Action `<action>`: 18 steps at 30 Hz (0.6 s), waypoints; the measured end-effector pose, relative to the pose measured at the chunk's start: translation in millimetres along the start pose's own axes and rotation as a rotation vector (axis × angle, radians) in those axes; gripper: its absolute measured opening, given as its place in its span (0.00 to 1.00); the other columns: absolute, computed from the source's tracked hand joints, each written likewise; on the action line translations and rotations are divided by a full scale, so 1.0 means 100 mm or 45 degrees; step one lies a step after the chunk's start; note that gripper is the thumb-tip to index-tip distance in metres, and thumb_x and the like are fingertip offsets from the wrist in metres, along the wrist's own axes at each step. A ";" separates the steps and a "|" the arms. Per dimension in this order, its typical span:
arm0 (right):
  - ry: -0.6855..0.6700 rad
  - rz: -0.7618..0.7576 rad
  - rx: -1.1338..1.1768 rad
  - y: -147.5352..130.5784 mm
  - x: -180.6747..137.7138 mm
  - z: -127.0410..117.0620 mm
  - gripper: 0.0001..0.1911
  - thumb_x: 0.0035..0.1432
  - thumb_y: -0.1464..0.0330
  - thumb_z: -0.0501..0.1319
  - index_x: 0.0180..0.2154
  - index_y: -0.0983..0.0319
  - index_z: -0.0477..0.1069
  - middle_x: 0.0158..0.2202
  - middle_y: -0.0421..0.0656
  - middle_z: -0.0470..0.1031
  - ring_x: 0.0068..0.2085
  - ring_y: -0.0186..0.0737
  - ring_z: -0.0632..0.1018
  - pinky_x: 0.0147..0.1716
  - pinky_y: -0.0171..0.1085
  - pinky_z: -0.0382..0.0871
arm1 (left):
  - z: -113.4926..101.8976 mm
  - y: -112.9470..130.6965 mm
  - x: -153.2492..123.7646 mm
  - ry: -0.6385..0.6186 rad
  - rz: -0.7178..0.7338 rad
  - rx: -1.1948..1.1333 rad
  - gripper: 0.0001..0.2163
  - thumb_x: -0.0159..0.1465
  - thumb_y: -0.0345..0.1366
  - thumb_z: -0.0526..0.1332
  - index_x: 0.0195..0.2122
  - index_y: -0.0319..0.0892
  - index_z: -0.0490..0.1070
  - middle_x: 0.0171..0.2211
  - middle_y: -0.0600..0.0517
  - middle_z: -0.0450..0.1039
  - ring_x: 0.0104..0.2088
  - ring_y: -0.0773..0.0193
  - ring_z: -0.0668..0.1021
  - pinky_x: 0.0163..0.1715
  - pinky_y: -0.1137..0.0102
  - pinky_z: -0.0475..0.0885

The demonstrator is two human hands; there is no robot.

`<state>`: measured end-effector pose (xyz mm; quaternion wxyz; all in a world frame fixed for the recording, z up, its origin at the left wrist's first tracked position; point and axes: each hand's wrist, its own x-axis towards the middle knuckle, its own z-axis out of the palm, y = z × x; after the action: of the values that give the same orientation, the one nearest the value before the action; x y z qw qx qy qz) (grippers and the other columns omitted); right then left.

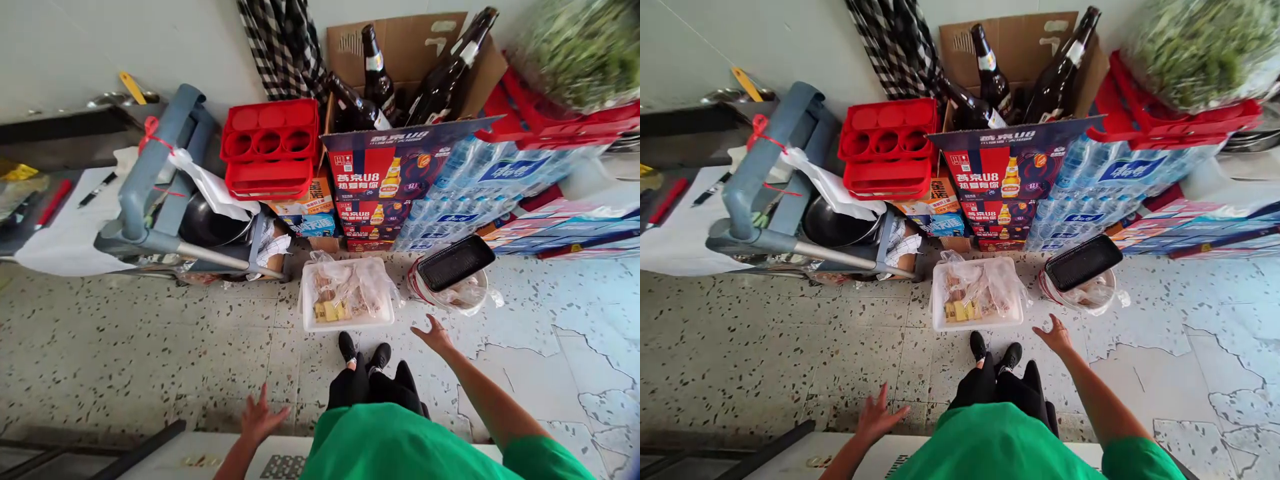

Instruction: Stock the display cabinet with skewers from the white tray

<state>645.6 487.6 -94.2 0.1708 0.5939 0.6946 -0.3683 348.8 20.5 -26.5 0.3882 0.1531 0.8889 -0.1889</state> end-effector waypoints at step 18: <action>0.012 0.025 0.771 -0.63 2.50 1.62 0.32 0.55 0.56 0.54 0.54 0.72 0.69 0.46 0.58 0.76 0.43 0.50 0.77 0.45 0.46 0.70 | -0.80 3.34 3.42 0.686 0.574 0.081 0.24 0.65 0.23 0.51 0.62 0.38 0.68 0.56 0.38 0.72 0.67 0.51 0.61 0.68 0.49 0.40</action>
<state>494.0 544.7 -352.1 -0.0137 0.6263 0.5482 -0.5541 214.9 394.1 -304.2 0.1666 0.4018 0.8970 -0.0791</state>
